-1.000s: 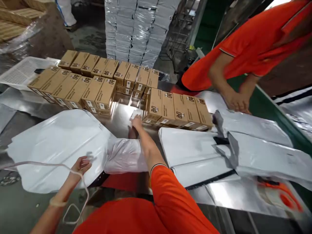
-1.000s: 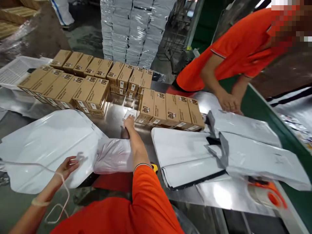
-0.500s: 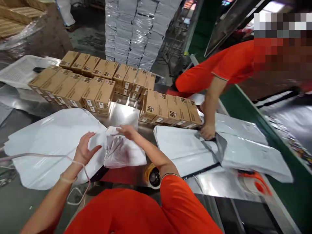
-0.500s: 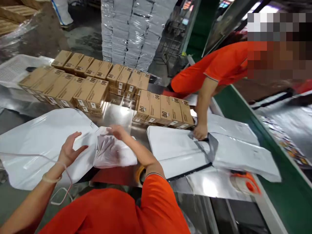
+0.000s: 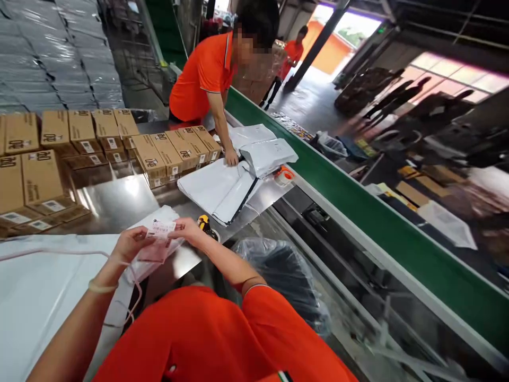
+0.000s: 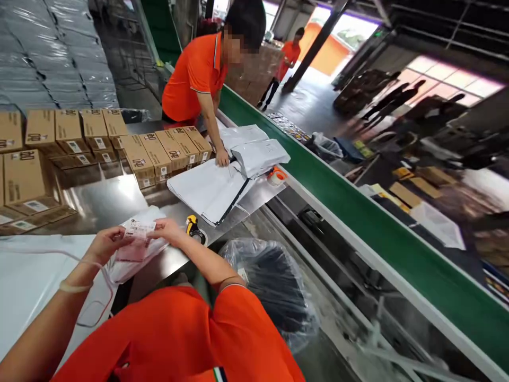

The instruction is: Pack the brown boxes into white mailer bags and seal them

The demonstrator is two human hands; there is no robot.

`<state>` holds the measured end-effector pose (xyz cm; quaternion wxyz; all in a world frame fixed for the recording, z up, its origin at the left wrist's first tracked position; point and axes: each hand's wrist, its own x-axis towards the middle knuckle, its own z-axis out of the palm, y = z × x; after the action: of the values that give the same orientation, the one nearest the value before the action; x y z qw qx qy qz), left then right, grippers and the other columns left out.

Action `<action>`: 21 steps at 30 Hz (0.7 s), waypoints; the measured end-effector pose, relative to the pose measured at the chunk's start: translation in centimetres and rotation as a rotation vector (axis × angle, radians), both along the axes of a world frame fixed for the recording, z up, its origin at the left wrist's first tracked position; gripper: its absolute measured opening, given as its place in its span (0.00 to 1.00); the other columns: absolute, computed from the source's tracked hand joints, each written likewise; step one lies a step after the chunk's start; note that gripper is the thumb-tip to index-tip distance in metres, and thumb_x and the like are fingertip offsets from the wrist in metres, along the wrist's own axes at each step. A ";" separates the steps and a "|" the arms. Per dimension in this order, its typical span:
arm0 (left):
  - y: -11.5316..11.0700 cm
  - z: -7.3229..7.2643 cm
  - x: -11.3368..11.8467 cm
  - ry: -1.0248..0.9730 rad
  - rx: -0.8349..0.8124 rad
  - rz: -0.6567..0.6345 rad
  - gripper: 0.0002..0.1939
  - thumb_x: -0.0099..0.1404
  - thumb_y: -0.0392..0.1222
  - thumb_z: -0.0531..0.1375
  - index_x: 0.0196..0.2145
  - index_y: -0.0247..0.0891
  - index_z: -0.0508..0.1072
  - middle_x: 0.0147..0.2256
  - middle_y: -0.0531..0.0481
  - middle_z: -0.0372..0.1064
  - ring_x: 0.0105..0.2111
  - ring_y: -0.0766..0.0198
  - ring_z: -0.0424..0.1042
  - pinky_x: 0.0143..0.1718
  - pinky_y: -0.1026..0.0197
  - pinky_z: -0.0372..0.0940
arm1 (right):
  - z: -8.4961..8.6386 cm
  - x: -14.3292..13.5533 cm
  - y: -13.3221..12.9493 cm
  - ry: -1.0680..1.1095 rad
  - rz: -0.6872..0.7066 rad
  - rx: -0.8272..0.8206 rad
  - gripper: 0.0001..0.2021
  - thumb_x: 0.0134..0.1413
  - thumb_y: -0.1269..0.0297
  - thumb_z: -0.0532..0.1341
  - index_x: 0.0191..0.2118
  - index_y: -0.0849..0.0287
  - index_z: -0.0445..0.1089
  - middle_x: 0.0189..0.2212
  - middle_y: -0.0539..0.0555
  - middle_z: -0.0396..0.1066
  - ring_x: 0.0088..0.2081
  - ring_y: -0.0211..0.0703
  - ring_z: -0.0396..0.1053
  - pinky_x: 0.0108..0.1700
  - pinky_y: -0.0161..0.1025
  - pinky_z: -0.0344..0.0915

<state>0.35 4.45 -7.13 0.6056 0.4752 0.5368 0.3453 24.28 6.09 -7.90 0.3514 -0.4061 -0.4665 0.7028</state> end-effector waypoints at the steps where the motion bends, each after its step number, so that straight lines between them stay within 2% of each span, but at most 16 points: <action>1: -0.2 0.3 0.1 -0.007 -0.007 -0.006 0.27 0.33 0.57 0.83 0.23 0.41 0.76 0.25 0.49 0.75 0.29 0.55 0.73 0.33 0.54 0.73 | 0.0 -0.1 -0.7 -0.033 -0.067 0.003 0.26 0.40 0.45 0.84 0.31 0.57 0.74 0.22 0.45 0.71 0.26 0.38 0.69 0.30 0.33 0.67; 3: -0.7 1.1 0.3 0.012 0.014 0.020 0.30 0.28 0.53 0.84 0.27 0.41 0.78 0.31 0.47 0.80 0.34 0.52 0.76 0.38 0.53 0.75 | 0.1 -0.6 -1.9 -0.075 -0.131 0.032 0.27 0.39 0.43 0.84 0.27 0.57 0.72 0.20 0.45 0.69 0.24 0.36 0.65 0.29 0.33 0.63; 5: -1.2 2.2 0.4 0.026 0.071 0.059 0.37 0.24 0.48 0.85 0.36 0.41 0.81 0.39 0.45 0.83 0.42 0.48 0.79 0.44 0.53 0.77 | 0.3 -1.5 -3.0 -0.083 -0.077 0.087 0.27 0.41 0.42 0.83 0.27 0.58 0.74 0.21 0.46 0.71 0.25 0.36 0.66 0.30 0.34 0.63; 7: -1.7 3.3 0.6 0.051 0.111 0.054 0.38 0.27 0.48 0.86 0.39 0.40 0.83 0.40 0.44 0.83 0.44 0.47 0.80 0.46 0.54 0.76 | 0.6 -2.3 -4.0 -0.101 -0.020 0.141 0.26 0.44 0.41 0.82 0.28 0.58 0.75 0.22 0.47 0.73 0.27 0.38 0.69 0.33 0.34 0.65; 10: -2.5 4.4 0.5 0.125 0.134 0.035 0.26 0.40 0.55 0.84 0.31 0.38 0.84 0.31 0.44 0.81 0.37 0.52 0.77 0.36 0.58 0.72 | 1.0 -2.7 -4.9 -0.181 -0.076 0.193 0.24 0.48 0.41 0.80 0.30 0.57 0.75 0.24 0.47 0.75 0.29 0.40 0.72 0.35 0.35 0.67; 14: -3.5 5.1 -0.4 0.131 0.131 0.003 0.22 0.46 0.56 0.80 0.30 0.35 0.87 0.28 0.46 0.79 0.26 0.64 0.68 0.25 0.64 0.60 | 1.7 -1.5 -4.5 -0.304 -0.154 0.365 0.17 0.59 0.47 0.75 0.35 0.57 0.80 0.32 0.52 0.80 0.35 0.44 0.75 0.40 0.37 0.69; 17: -4.0 5.5 -1.2 0.113 0.135 -0.062 0.20 0.47 0.54 0.79 0.30 0.35 0.87 0.26 0.48 0.78 0.24 0.67 0.65 0.24 0.66 0.58 | 2.6 -1.0 -3.8 -0.390 -0.067 0.528 0.14 0.65 0.50 0.71 0.36 0.57 0.83 0.36 0.54 0.82 0.40 0.45 0.76 0.41 0.38 0.68; 21: -4.6 6.1 -1.6 0.134 0.111 -0.094 0.16 0.49 0.51 0.77 0.29 0.35 0.87 0.24 0.49 0.77 0.25 0.66 0.67 0.27 0.64 0.62 | 3.6 -1.5 -3.8 -0.400 0.097 0.619 0.16 0.68 0.49 0.70 0.36 0.56 0.84 0.34 0.54 0.81 0.38 0.44 0.74 0.40 0.37 0.67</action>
<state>-1.22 -0.11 -1.04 0.5568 0.5549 0.5329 0.3132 22.74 2.30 -4.27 0.3257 -0.3875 -0.7351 0.4511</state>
